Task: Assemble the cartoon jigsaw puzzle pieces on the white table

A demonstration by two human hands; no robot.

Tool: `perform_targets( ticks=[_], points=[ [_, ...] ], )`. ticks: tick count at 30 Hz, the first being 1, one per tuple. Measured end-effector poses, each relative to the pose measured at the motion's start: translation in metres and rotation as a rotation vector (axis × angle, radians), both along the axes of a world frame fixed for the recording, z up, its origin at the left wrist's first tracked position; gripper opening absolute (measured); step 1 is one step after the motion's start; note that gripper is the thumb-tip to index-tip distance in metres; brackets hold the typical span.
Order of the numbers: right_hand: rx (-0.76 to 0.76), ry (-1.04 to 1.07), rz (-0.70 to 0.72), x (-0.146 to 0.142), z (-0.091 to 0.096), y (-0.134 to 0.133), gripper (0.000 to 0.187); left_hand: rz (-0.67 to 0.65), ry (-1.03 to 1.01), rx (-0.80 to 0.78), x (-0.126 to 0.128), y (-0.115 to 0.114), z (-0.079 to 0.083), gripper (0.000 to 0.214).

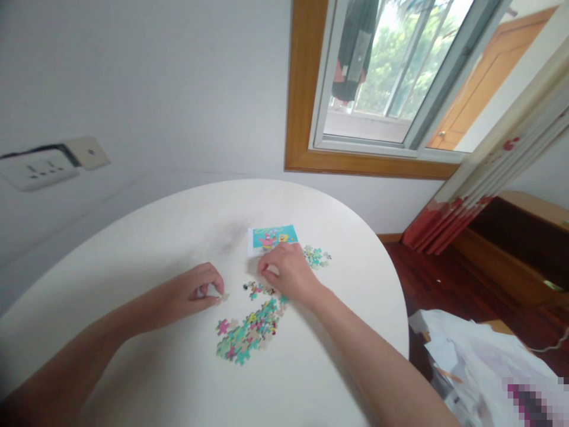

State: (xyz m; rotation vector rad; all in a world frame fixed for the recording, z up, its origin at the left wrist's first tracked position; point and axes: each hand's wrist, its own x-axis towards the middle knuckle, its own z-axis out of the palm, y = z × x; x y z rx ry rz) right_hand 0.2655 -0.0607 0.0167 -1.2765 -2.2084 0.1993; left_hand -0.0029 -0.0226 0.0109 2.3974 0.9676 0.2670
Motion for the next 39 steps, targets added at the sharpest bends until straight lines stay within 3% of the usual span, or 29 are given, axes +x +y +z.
perform_targets(
  ticks=[3,5,11,16,20,25,28,31,39],
  points=[
    [0.097,-0.099,-0.261,0.047,0.007,0.006,0.007,-0.007,-0.001,-0.013,-0.001,0.001,-0.003,0.014],
    [0.093,-0.185,-0.356,0.073,0.007,0.009,0.007,-0.010,-0.004,-0.022,-0.001,0.001,-0.004,0.014],
    [-0.054,-0.329,-0.347,0.093,-0.001,0.012,0.012,0.004,0.014,-0.031,0.000,-0.001,-0.002,0.014],
    [-0.080,-0.225,-0.340,0.095,0.004,0.008,0.018,-0.009,-0.007,-0.025,0.001,-0.001,-0.002,0.013],
    [-0.021,-0.112,-0.234,0.081,0.007,0.002,0.019,0.009,-0.016,0.001,0.004,-0.002,-0.003,0.016],
    [-0.064,-0.069,0.077,0.032,0.001,-0.010,0.023,0.029,-0.031,0.054,0.011,-0.006,-0.003,0.016],
    [-0.071,-0.096,0.172,0.010,-0.003,-0.015,0.025,0.041,-0.043,0.077,0.015,-0.008,-0.005,0.015],
    [-0.061,-0.142,0.127,-0.002,-0.007,-0.017,0.025,0.034,-0.076,0.107,0.019,-0.009,-0.008,0.016],
    [-0.092,-0.249,-0.164,-0.034,-0.011,-0.019,0.031,0.023,-0.066,0.139,0.022,-0.010,-0.009,0.018]
  ],
)
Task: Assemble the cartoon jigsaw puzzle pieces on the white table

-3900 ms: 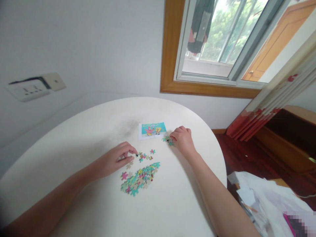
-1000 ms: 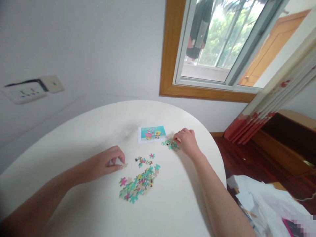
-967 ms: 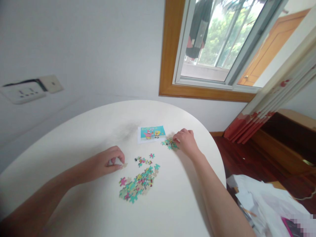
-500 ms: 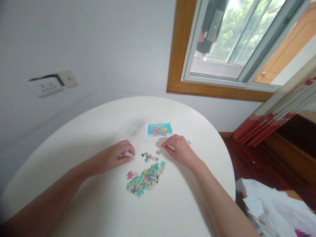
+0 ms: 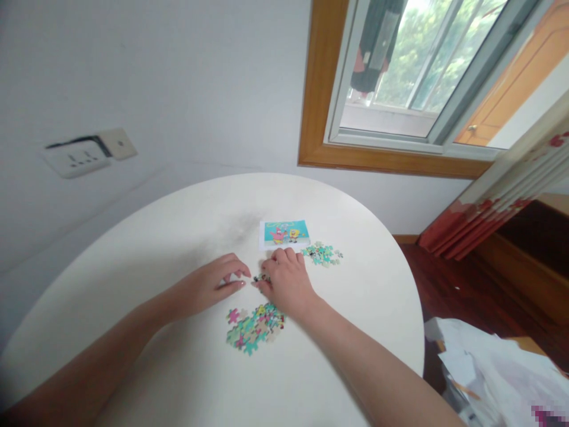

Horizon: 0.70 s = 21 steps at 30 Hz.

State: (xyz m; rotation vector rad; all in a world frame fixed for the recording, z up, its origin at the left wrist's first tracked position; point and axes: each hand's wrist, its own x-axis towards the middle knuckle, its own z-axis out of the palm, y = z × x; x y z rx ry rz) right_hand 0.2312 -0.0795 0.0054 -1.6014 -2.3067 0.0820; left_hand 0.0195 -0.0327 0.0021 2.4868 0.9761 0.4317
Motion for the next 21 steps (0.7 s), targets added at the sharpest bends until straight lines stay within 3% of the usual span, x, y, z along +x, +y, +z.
perform_targets(
  ticks=[8,21],
  points=[
    [-0.108,0.074,-0.113,-0.012,-0.003,-0.001,0.011,0.026,-0.005,0.059,0.005,-0.002,-0.004,0.019],
    [-0.117,0.269,0.000,-0.004,-0.011,0.004,0.006,-0.001,-0.031,0.092,0.014,-0.002,-0.012,0.010]
  ],
)
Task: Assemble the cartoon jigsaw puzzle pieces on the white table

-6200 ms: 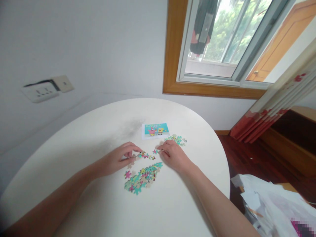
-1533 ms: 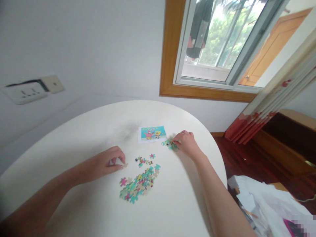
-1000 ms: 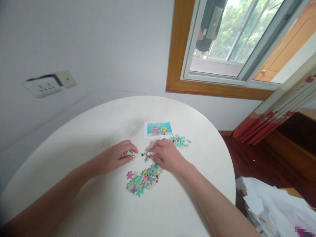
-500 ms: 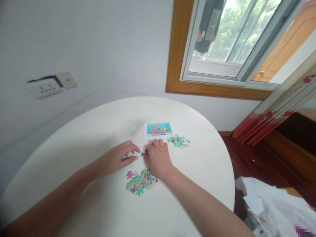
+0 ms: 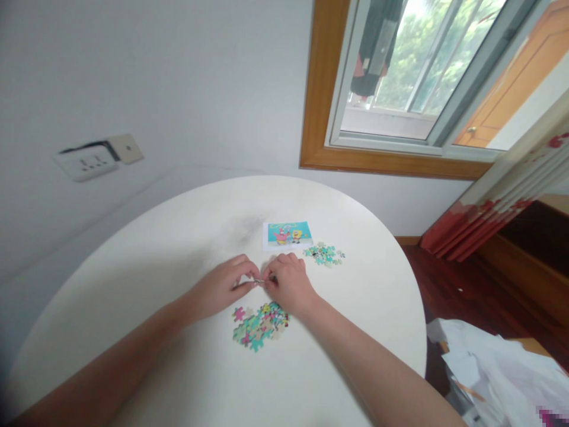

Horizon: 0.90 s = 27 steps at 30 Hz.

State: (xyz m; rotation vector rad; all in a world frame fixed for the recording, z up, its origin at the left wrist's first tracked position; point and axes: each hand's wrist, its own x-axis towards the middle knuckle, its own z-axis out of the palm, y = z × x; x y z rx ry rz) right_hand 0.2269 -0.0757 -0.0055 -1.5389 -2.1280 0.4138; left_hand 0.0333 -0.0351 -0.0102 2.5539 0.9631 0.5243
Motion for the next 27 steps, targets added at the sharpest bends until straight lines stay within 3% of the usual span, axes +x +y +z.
perform_targets(
  ticks=[4,7,11,14,19,23,25,27],
  points=[
    [-0.016,0.151,-0.025,0.013,0.006,0.007,0.008,0.001,0.004,-0.018,-0.001,0.000,0.000,0.013],
    [-0.013,0.263,-0.140,0.046,0.013,0.017,0.011,0.002,0.026,-0.024,-0.003,0.000,0.002,0.015],
    [0.057,0.139,-0.365,0.102,0.015,0.027,0.008,-0.004,0.037,-0.036,-0.003,0.000,0.003,0.017],
    [0.021,0.007,-0.432,0.126,0.010,0.032,0.014,0.006,0.035,-0.043,-0.003,0.000,0.003,0.018],
    [0.063,-0.083,-0.419,0.130,0.002,0.035,0.014,0.010,0.022,-0.052,-0.003,0.002,-0.001,0.018],
    [0.177,-0.082,-0.421,0.126,0.010,0.032,0.021,0.005,0.013,-0.041,-0.005,0.004,-0.003,0.017],
    [0.175,-0.020,-0.361,0.120,0.017,0.026,0.023,0.002,0.015,-0.045,-0.005,0.003,-0.002,0.018],
    [0.107,0.056,-0.207,0.110,0.027,0.018,0.023,-0.006,0.015,-0.056,-0.005,0.002,0.003,0.018]
  ],
)
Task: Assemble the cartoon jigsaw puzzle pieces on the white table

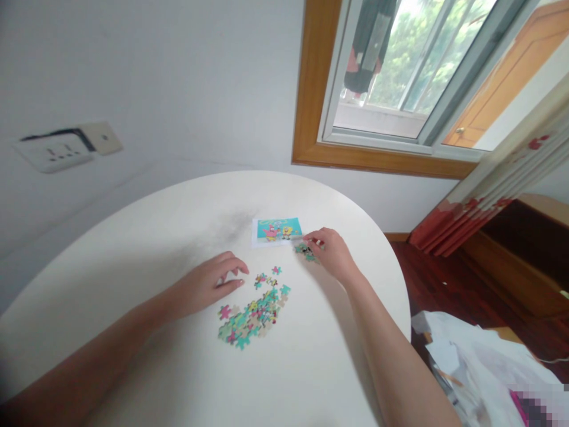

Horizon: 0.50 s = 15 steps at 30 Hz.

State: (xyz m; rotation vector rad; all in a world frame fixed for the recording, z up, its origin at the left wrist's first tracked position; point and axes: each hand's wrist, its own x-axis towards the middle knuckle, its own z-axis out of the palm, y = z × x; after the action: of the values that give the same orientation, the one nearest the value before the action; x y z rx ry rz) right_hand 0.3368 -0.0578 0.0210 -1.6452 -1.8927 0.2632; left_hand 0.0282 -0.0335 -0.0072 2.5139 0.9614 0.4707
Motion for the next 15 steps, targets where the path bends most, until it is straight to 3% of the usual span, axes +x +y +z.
perform_targets(
  ticks=[3,5,7,10,15],
  points=[
    [-0.248,0.081,0.358,-0.017,0.012,-0.016,0.022,-0.029,0.017,0.028,0.002,-0.005,0.013,0.019],
    [-0.433,0.065,0.514,-0.026,0.017,-0.025,0.022,-0.091,0.054,0.076,0.005,-0.011,0.021,0.023],
    [-0.506,0.010,0.561,-0.032,0.019,-0.031,0.027,-0.158,0.059,0.079,0.010,-0.018,0.026,0.036],
    [-0.456,-0.068,0.542,-0.034,0.017,-0.033,0.034,-0.236,0.061,0.089,0.020,-0.030,0.025,0.059],
    [-0.445,-0.077,0.542,-0.035,0.011,-0.029,0.030,-0.263,0.081,0.147,0.029,-0.036,0.011,0.063]
  ],
)
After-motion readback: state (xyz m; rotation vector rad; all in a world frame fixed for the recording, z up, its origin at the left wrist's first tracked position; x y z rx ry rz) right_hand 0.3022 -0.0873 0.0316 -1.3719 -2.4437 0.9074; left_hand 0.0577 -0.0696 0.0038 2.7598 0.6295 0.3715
